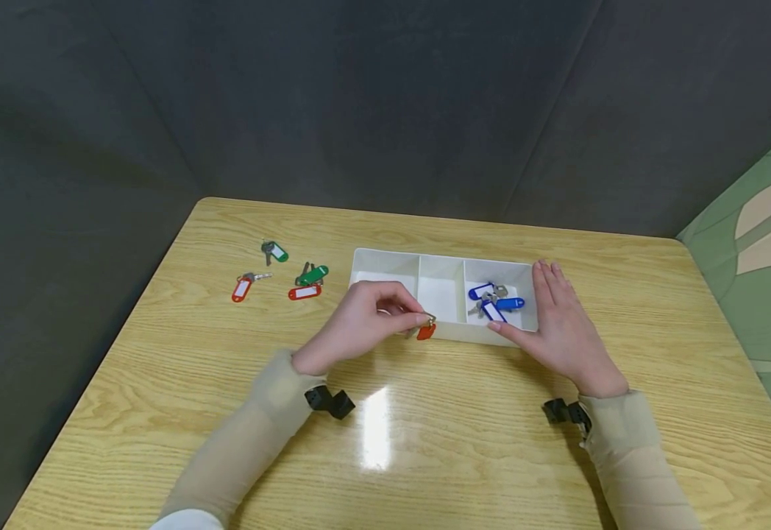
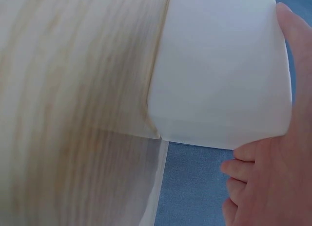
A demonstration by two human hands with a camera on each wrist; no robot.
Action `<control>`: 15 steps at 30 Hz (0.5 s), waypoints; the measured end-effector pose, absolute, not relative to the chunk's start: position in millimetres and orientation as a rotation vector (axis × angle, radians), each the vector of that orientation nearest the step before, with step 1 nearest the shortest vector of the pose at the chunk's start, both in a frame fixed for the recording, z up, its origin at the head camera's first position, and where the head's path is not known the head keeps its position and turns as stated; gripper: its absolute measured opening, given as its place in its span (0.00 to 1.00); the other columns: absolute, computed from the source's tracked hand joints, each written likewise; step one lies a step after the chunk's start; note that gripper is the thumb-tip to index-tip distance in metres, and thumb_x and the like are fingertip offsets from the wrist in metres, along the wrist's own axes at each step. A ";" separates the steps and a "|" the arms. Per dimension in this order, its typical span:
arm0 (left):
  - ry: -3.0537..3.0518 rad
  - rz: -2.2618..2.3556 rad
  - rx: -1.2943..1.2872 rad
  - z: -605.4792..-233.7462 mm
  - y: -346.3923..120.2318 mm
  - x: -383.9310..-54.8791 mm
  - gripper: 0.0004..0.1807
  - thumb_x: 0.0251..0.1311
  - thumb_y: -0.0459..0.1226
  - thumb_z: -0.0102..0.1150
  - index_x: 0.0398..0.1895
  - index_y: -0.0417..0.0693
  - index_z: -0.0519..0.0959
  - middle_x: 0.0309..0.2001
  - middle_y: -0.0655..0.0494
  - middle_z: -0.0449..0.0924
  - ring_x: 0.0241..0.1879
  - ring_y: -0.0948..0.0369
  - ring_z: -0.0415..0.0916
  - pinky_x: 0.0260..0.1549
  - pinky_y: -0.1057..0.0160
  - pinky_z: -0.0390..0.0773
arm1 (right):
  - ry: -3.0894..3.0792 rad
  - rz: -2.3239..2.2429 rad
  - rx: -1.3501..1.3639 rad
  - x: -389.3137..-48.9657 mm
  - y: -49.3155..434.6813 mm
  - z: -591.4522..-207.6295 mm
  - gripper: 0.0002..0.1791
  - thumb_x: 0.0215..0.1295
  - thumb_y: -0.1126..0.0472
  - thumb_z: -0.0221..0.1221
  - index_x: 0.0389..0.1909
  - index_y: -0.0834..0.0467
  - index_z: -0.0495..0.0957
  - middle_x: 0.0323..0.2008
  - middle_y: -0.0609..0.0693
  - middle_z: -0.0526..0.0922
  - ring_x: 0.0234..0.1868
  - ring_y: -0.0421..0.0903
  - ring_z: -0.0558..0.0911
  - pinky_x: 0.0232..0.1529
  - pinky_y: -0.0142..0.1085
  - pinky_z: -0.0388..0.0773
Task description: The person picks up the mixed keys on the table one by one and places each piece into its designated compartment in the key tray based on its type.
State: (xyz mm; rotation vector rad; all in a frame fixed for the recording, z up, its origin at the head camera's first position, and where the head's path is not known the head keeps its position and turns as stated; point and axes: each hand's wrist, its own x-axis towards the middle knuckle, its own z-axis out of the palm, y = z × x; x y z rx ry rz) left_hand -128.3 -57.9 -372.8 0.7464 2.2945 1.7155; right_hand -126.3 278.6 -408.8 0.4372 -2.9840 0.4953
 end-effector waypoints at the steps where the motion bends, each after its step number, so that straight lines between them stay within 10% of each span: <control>1: 2.283 1.731 0.754 -373.1 -56.3 -128.1 0.02 0.62 0.40 0.73 0.35 0.55 0.88 0.32 0.62 0.86 0.29 0.57 0.82 0.30 0.61 0.80 | -2.979 0.498 0.442 -126.0 278.5 -408.5 0.65 0.62 0.30 0.62 0.79 0.70 0.41 0.78 0.69 0.43 0.79 0.62 0.40 0.76 0.52 0.36; 15: 2.246 1.763 0.796 -376.8 -46.8 -125.3 0.02 0.63 0.39 0.72 0.35 0.53 0.88 0.31 0.60 0.86 0.30 0.54 0.83 0.32 0.61 0.80 | -2.983 0.480 0.434 -125.4 278.7 -407.3 0.65 0.61 0.30 0.62 0.79 0.70 0.42 0.79 0.68 0.44 0.79 0.62 0.40 0.76 0.54 0.37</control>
